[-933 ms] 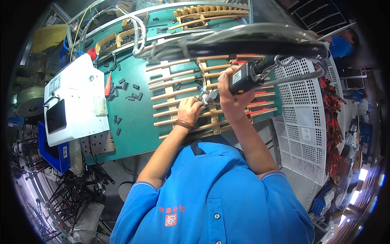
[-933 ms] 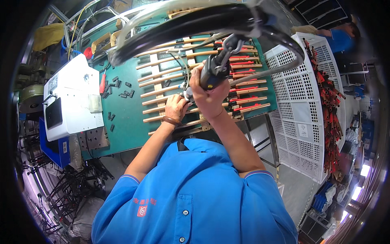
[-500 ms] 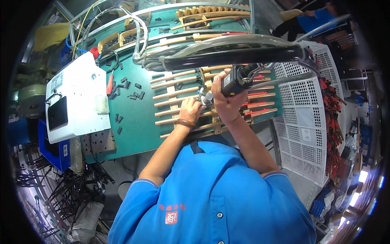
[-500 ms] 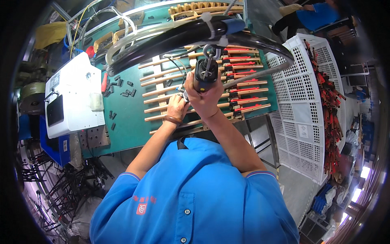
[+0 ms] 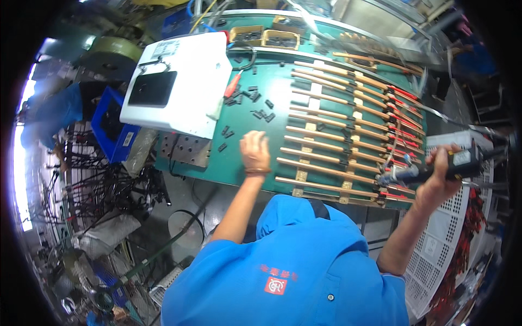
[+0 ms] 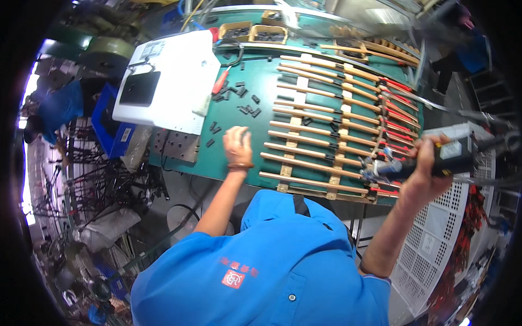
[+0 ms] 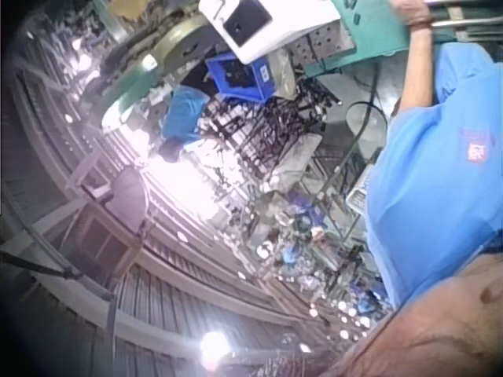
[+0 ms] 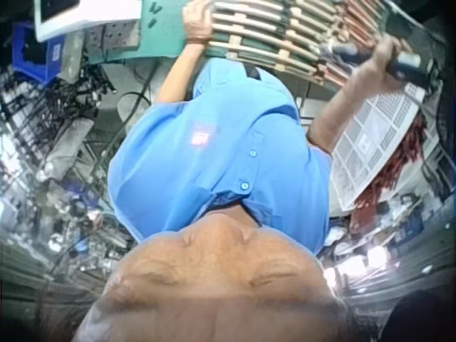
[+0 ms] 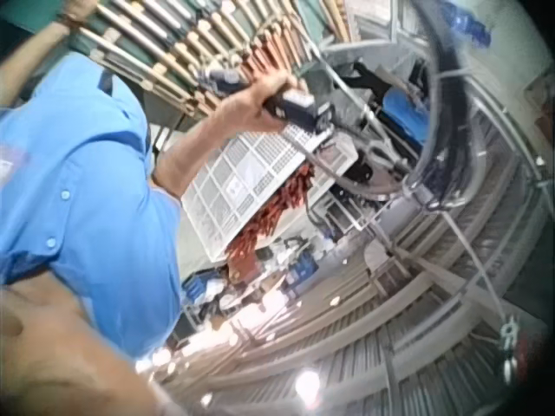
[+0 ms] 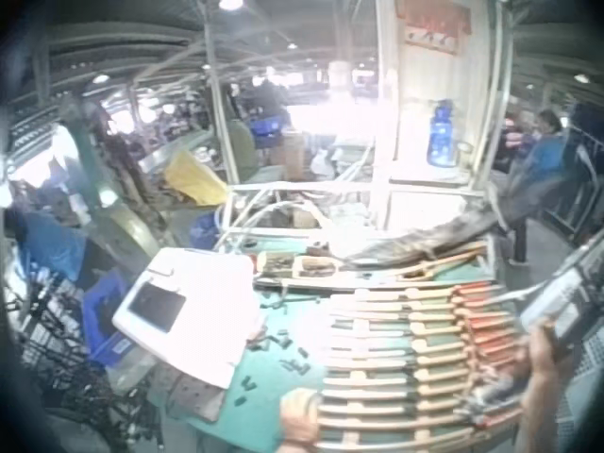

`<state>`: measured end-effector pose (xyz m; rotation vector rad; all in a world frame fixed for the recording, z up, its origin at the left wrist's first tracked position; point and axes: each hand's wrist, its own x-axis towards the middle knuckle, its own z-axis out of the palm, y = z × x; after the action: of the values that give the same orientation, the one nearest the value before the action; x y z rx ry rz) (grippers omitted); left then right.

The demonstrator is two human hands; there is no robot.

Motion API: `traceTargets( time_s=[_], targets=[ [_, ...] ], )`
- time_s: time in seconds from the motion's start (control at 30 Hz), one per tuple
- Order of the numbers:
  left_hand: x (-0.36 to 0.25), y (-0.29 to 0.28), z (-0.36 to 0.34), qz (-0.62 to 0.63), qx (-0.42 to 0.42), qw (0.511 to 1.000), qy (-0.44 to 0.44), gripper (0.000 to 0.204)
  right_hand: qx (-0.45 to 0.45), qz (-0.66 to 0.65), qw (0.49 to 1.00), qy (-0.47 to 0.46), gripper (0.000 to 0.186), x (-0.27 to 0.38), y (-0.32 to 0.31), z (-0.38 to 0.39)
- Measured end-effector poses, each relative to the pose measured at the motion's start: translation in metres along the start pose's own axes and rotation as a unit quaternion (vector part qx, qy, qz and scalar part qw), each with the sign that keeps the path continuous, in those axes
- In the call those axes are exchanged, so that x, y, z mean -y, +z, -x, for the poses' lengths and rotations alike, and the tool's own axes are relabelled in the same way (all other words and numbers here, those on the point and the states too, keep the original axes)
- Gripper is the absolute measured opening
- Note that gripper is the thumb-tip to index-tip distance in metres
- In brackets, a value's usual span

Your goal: The person uses a soldering iron to attach small black components to a grid of wooden dowels. They repeatedly pick up components, position them on the dowels, and apply heat with the soldering iron. The person briefly walks to a white machine to retrieve more components before returning to continue soldering.

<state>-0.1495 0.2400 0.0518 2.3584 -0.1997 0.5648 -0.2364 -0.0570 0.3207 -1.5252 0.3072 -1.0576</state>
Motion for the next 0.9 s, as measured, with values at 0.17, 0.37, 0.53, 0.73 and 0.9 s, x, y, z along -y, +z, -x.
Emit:
traceTargets(
  time_s=[0.17,0.37,0.53,0.73,0.9],
  targets=[
    [0.093,-0.033,0.003,-0.241,0.068,0.951,-0.181,0.029,0.011,0.0,1.0,0.016,0.025,-0.006,-0.012,0.002],
    [0.113,-0.036,0.009,0.011,0.141,0.934,-0.329,0.024,0.022,0.0,1.0,-0.002,0.024,-0.012,0.002,0.005],
    [0.019,-0.038,0.0,0.593,0.174,0.649,-0.444,0.036,0.012,-0.028,0.999,0.028,0.025,-0.007,0.007,0.007],
    [-0.068,-0.014,0.005,0.692,0.308,0.48,-0.442,0.048,0.024,-0.053,0.998,0.032,0.027,-0.008,0.003,0.01],
    [-0.097,0.013,0.012,0.715,0.39,0.396,-0.425,0.042,0.01,-0.039,0.998,0.039,0.025,-0.003,-0.002,0.015]
  ],
)
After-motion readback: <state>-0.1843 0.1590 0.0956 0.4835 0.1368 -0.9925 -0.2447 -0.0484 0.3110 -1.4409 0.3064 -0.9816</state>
